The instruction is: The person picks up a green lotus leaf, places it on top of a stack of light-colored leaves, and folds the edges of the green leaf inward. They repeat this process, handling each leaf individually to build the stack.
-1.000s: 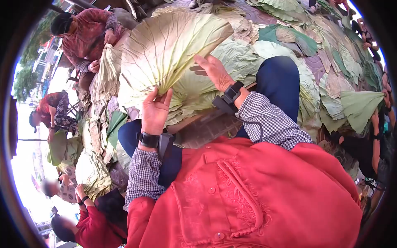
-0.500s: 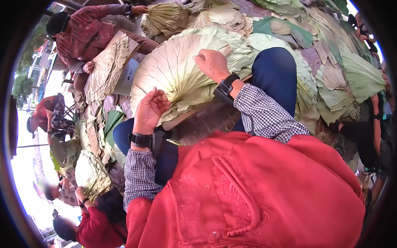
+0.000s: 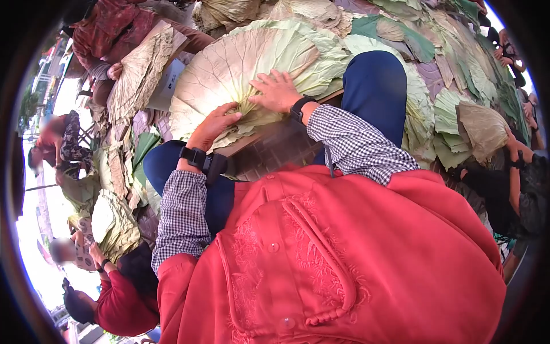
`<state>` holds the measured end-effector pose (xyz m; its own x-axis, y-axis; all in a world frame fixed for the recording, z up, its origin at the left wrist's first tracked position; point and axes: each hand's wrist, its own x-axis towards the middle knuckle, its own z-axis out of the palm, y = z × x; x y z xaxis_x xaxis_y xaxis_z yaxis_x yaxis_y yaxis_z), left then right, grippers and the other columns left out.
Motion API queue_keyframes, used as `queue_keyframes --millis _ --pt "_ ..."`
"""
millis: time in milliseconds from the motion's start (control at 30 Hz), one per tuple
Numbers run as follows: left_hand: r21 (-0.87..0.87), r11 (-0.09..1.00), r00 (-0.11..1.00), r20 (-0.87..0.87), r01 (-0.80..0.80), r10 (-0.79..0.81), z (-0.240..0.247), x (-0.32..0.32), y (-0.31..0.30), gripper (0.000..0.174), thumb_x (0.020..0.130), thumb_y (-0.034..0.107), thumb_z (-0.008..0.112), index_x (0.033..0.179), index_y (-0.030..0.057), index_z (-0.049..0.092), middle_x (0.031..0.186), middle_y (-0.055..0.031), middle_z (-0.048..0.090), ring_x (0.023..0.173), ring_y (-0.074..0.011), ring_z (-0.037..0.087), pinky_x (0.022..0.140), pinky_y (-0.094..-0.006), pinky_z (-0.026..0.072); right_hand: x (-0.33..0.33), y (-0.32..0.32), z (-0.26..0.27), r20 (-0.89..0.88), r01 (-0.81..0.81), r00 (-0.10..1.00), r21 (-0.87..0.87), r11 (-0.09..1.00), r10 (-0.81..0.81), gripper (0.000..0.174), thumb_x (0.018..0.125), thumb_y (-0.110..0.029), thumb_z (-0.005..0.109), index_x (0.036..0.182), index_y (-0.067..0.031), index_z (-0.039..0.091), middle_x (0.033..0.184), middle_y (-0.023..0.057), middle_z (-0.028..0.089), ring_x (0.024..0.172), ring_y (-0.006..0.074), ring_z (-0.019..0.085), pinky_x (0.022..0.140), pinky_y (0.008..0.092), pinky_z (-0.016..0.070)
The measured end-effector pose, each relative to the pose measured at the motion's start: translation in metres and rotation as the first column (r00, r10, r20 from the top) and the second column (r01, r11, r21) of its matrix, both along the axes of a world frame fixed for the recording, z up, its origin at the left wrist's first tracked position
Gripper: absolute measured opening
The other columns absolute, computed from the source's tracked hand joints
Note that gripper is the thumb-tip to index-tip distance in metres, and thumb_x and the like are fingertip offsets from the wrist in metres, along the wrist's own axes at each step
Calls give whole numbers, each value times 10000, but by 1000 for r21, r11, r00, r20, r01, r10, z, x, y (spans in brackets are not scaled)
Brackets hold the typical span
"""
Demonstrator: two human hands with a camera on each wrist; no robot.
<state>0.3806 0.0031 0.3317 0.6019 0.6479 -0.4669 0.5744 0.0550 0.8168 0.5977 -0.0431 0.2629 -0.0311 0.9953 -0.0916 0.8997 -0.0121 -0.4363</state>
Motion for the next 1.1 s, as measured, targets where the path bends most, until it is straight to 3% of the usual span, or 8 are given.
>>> queue_keyframes --millis 333,467,567,633,733,867,933,1100 --pt "-48 993 992 57 -108 111 17 -6 3 492 907 344 615 1259 4 563 1201 -92 584 1132 -185 487 957 -345 365 0 0 -5 -20 14 1000 40 999 -14 678 912 -624 390 1466 -235 351 1529 101 299 1425 365 175 1150 504 76" --pt "-118 940 877 339 -321 342 54 -19 4 418 933 287 603 1242 8 565 1177 -123 605 1124 -241 558 932 -357 461 2 2 6 -49 6 999 24 1000 -5 681 898 -625 422 1442 -216 396 1510 111 334 1413 373 209 1146 506 102" --pt "-85 942 733 607 -323 306 118 -53 -4 373 961 222 558 1219 -47 552 1171 -180 616 1097 -288 606 927 -372 493 8 8 9 -63 -28 997 183 983 40 628 894 -544 511 1314 -77 529 1370 152 503 1300 363 395 1106 446 254" --pt "-75 901 627 694 -427 355 146 -93 -6 370 977 203 520 1215 -80 534 1175 -209 610 1101 -315 609 938 -402 501 10 11 23 -191 -6 976 456 890 104 529 858 -422 619 1165 8 603 1117 177 635 1091 349 547 961 406 411" --pt "-48 802 522 736 -595 431 148 -181 1 382 991 220 481 1231 -75 516 1200 -216 596 1125 -318 591 979 -420 479 11 13 58 -272 32 955 485 874 116 483 882 -374 622 1146 30 614 1156 206 629 1127 341 553 985 387 415" --pt "-321 560 219 687 -764 693 50 -308 3 364 967 239 529 1189 -50 525 1134 -198 609 1073 -319 603 937 -425 504 20 21 51 -333 136 943 362 922 -8 484 892 -387 611 1190 -5 606 1193 198 615 1137 328 557 1001 382 409" --pt "-437 311 68 488 -844 870 -15 -337 -13 414 955 257 538 1238 -40 485 1191 -209 573 1093 -336 586 959 -438 488 24 25 29 -293 143 955 295 945 -53 476 895 -372 606 1197 -5 599 1200 196 611 1145 327 552 1010 381 400" --pt "-771 -193 -283 -18 -607 959 -186 -351 -58 497 955 273 530 1346 3 387 1328 -211 488 1220 -390 491 1031 -538 409 29 22 -31 -34 -9 999 379 925 24 410 938 -309 529 1222 -17 580 1285 167 559 1239 324 469 1073 385 324"
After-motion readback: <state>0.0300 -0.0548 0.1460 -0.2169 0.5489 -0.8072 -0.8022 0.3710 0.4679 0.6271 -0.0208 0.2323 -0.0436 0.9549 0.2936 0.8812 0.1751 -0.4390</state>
